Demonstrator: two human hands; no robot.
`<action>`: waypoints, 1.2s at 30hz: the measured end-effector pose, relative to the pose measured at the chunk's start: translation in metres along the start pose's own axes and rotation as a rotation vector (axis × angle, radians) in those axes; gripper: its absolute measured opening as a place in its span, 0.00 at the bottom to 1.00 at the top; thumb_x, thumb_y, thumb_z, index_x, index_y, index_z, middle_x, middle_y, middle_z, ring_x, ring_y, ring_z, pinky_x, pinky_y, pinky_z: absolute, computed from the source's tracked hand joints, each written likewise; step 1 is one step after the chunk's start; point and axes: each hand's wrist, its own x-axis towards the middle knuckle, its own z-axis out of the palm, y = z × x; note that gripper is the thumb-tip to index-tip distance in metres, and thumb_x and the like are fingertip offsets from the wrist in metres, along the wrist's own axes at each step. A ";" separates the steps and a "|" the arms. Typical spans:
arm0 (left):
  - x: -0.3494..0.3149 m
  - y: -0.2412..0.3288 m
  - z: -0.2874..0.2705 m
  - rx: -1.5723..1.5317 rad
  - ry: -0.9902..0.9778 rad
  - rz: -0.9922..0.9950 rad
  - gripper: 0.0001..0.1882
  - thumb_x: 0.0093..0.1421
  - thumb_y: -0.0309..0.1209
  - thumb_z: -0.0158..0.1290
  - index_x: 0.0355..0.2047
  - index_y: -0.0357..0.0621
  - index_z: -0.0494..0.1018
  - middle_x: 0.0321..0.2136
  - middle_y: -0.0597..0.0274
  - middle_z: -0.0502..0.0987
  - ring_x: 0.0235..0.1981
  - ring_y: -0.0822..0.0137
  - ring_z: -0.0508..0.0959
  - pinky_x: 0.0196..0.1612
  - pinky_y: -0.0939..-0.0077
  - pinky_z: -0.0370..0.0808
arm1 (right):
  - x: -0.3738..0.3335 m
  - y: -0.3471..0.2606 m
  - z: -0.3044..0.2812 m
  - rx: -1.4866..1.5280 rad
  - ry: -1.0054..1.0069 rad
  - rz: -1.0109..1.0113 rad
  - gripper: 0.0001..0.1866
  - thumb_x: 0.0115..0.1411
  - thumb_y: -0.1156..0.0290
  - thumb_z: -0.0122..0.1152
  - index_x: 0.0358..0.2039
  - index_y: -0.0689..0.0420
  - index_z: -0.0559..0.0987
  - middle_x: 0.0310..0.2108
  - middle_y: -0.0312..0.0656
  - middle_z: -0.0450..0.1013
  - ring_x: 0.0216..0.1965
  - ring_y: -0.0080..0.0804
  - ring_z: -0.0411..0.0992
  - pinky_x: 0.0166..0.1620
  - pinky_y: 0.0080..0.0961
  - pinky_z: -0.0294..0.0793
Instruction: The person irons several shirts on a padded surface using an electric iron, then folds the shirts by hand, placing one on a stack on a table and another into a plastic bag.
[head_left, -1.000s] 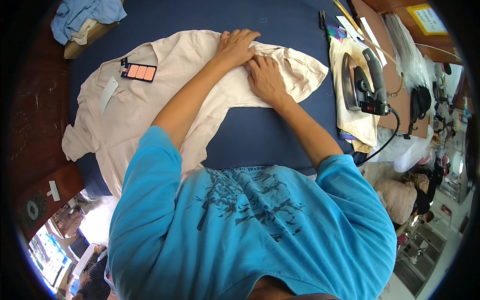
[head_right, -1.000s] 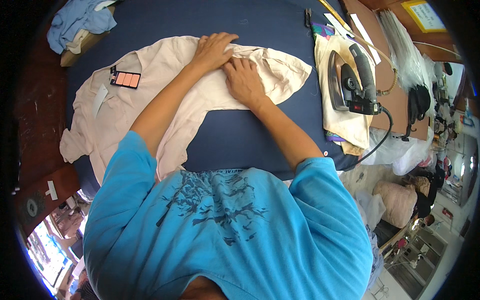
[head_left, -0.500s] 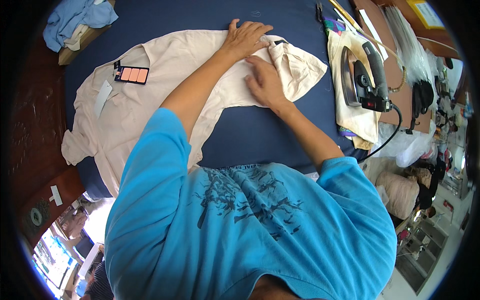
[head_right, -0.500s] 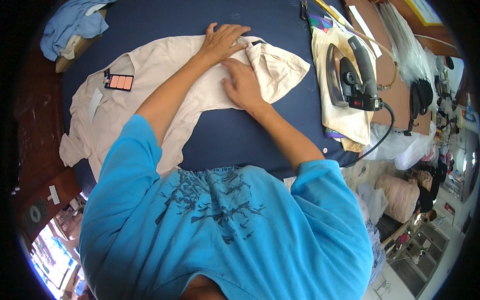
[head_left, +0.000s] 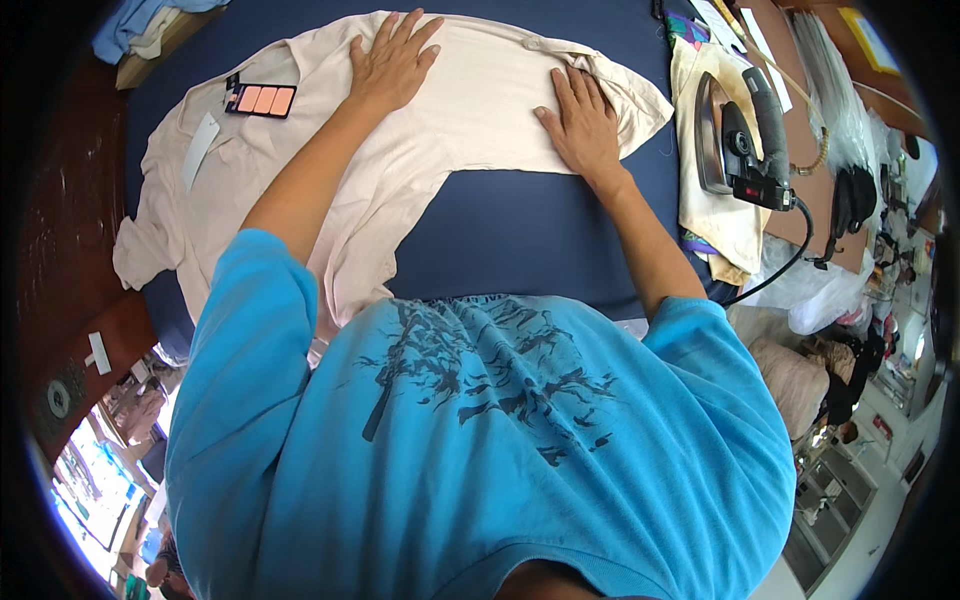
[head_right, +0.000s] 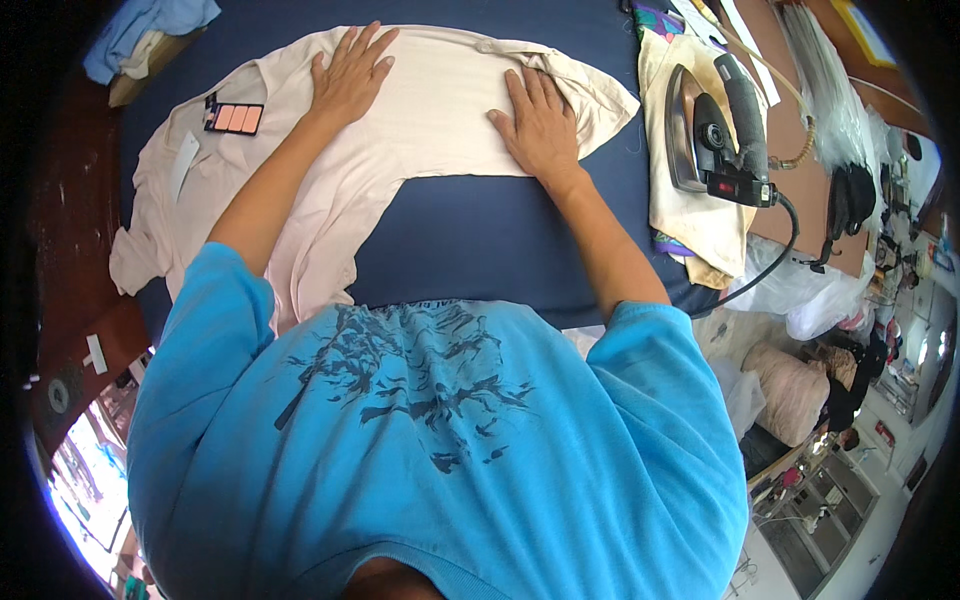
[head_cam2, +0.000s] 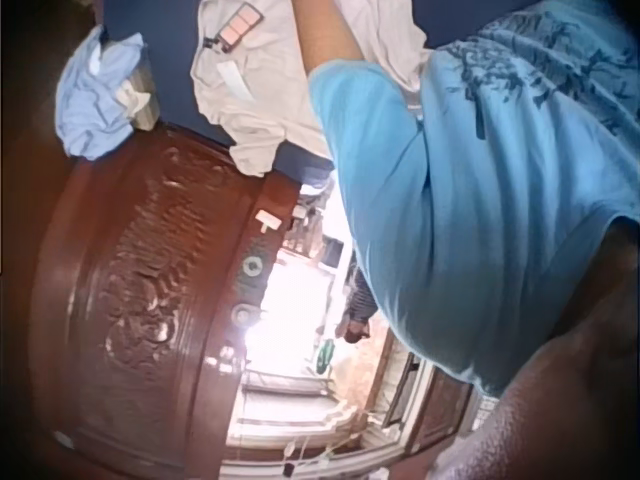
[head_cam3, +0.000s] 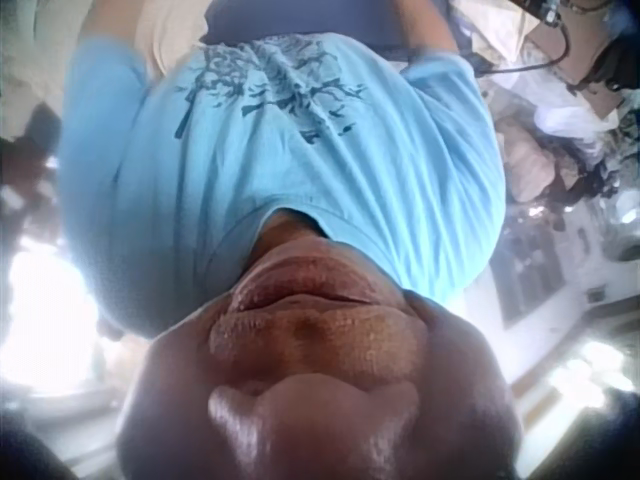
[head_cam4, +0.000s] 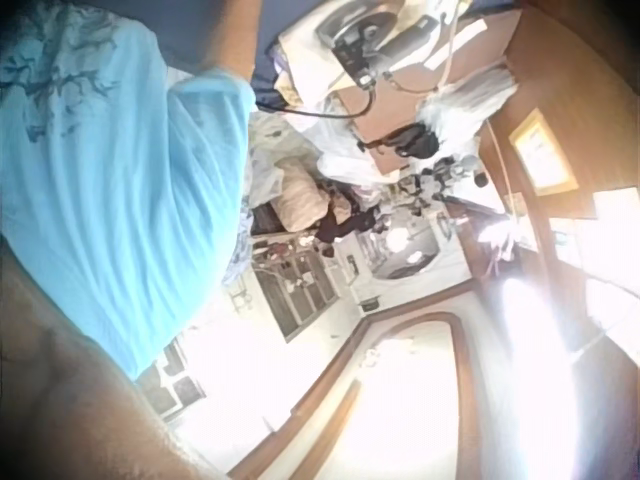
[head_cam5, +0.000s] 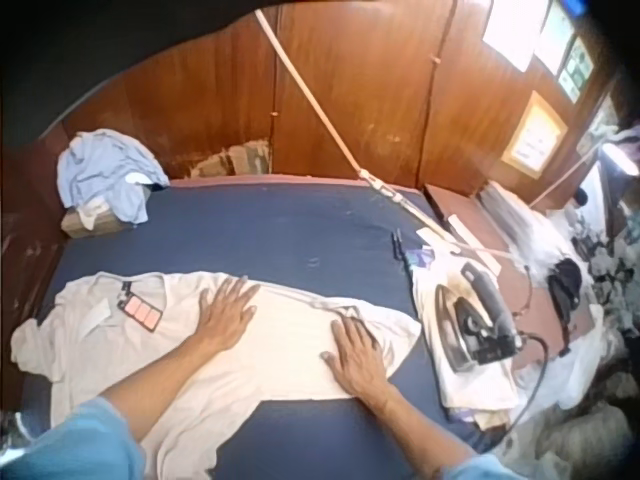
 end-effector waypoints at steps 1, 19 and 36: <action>0.000 0.001 -0.001 0.028 -0.018 -0.001 0.25 0.63 0.45 0.36 0.61 0.68 0.51 0.63 0.70 0.49 0.64 0.64 0.47 0.58 0.39 0.43 | -0.002 0.004 -0.003 0.082 0.022 -0.053 0.30 0.56 0.54 0.51 0.56 0.54 0.63 0.59 0.47 0.56 0.60 0.46 0.52 0.57 0.41 0.55; -0.108 0.061 -0.043 -0.230 -0.001 0.448 0.13 0.52 0.39 0.53 0.34 0.46 0.69 0.49 0.63 0.66 0.55 0.65 0.63 0.53 0.63 0.58 | -0.015 0.053 -0.102 -0.018 -0.399 -0.225 0.11 0.54 0.62 0.55 0.29 0.56 0.76 0.33 0.44 0.74 0.37 0.42 0.71 0.43 0.36 0.67; -0.089 -0.047 -0.073 -0.285 0.200 -0.202 0.17 0.53 0.40 0.52 0.42 0.47 0.71 0.45 0.63 0.71 0.49 0.63 0.70 0.49 0.54 0.62 | 0.030 0.116 -0.192 -0.088 -0.134 0.268 0.31 0.40 0.60 0.65 0.43 0.68 0.70 0.35 0.60 0.72 0.39 0.52 0.72 0.42 0.37 0.70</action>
